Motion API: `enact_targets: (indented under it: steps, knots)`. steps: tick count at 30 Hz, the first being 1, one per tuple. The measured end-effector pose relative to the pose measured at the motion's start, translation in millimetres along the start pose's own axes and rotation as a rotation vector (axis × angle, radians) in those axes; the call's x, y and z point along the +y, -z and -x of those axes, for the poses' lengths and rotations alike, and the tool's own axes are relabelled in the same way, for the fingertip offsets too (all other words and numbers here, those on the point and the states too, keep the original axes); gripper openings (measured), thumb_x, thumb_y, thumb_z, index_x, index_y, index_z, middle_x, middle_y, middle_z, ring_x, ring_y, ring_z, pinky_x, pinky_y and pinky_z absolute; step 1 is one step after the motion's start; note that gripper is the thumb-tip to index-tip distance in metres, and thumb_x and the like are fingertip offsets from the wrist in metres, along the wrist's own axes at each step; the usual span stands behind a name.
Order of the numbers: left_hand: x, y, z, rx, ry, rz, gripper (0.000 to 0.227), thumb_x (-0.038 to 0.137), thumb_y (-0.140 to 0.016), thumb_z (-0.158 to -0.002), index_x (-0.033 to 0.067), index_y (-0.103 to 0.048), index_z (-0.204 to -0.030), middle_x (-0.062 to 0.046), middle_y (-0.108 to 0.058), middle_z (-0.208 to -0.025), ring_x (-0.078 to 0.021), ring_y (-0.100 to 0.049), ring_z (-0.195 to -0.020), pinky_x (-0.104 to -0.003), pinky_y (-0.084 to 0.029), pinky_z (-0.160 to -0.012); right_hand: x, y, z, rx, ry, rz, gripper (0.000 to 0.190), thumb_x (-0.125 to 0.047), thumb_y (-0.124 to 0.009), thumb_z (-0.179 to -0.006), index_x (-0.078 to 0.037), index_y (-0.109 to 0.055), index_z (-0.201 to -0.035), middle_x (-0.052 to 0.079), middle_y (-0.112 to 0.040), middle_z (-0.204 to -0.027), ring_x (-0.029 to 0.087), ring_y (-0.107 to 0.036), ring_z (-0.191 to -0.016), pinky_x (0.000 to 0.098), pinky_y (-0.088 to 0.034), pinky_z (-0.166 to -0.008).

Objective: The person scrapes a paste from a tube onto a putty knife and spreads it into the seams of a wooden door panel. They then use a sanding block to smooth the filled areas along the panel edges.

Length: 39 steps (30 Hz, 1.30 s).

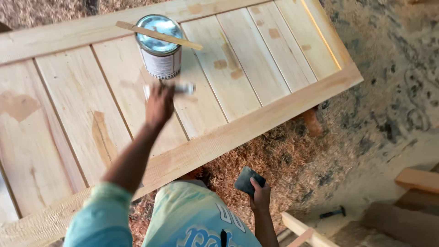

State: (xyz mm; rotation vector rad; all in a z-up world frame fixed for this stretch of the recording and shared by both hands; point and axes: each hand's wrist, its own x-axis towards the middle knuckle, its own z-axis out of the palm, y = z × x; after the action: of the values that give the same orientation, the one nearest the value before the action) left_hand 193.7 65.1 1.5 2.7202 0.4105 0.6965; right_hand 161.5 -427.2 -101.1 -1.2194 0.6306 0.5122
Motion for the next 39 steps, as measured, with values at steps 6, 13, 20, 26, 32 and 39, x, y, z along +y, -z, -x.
enact_targets:
  steps: [6,13,20,26,32,39]
  knots:
    - [-82.2,12.0,-149.7,-0.04,-0.076,-0.06,0.046,-0.002,-0.054,-0.086,0.0063,-0.069,-0.129,-0.018,-0.061,-0.126,-0.0401,-0.051,-0.13,-0.058,-0.025,-0.121,-27.4,-39.8,-29.4,-0.109,0.146,0.051,0.028,0.0,-0.07,-0.087,0.004,-0.064,-0.114,0.012,-0.07,-0.106,0.026,-0.072,-0.093,0.0397,-0.059,-0.084]
    - [-74.4,28.4,-67.7,0.004,0.005,0.083,0.049,0.0,-0.062,-0.094,0.0033,-0.059,-0.143,-0.024,-0.057,-0.144,-0.0418,-0.046,-0.139,-0.055,-0.025,-0.125,-46.9,-110.8,-13.3,-0.179,0.089,0.091,0.032,-0.002,-0.071,-0.088,0.001,-0.062,-0.118,0.011,-0.07,-0.11,0.023,-0.072,-0.095,0.0382,-0.058,-0.084]
    - [-43.6,123.8,175.9,-0.118,0.707,0.064,0.053,-0.007,-0.058,-0.083,0.0066,-0.061,-0.134,-0.018,-0.063,-0.122,-0.0371,-0.056,-0.12,-0.048,-0.046,-0.105,-51.1,-216.6,-15.9,-0.377,0.045,0.351,0.033,-0.002,-0.072,-0.086,0.003,-0.064,-0.117,0.013,-0.071,-0.108,0.023,-0.072,-0.093,0.0376,-0.061,-0.083]
    - [-18.0,177.4,284.9,-0.619,0.886,-0.114,0.08,0.027,-0.081,-0.073,0.0095,-0.046,-0.143,-0.02,-0.043,-0.14,-0.0387,-0.039,-0.132,-0.055,-0.032,-0.109,-61.2,-316.6,30.1,-0.463,0.178,1.037,0.021,-0.008,-0.074,-0.09,0.006,-0.07,-0.105,0.016,-0.074,-0.096,0.025,-0.07,-0.08,0.0374,-0.058,-0.07]
    - [-12.1,160.1,300.3,-0.648,0.849,-0.265,0.086,0.036,-0.085,-0.074,0.0157,-0.044,-0.147,-0.016,-0.04,-0.148,-0.0353,-0.038,-0.137,-0.053,-0.031,-0.113,-167.7,-436.0,180.3,-1.056,0.615,1.491,0.026,-0.014,-0.069,-0.088,0.006,-0.07,-0.106,0.022,-0.075,-0.088,0.033,-0.075,-0.08,0.0417,-0.058,-0.074]
    - [-28.3,155.6,309.1,-0.659,0.815,-0.269,0.091,0.043,-0.086,-0.073,0.014,-0.045,-0.148,-0.015,-0.043,-0.145,-0.034,-0.04,-0.137,-0.053,-0.033,-0.112,-274.4,-470.3,305.6,-1.54,1.307,1.605,0.032,-0.023,-0.064,-0.1,0.008,-0.07,-0.106,0.024,-0.07,-0.084,0.034,-0.076,-0.076,0.0427,-0.06,-0.056]
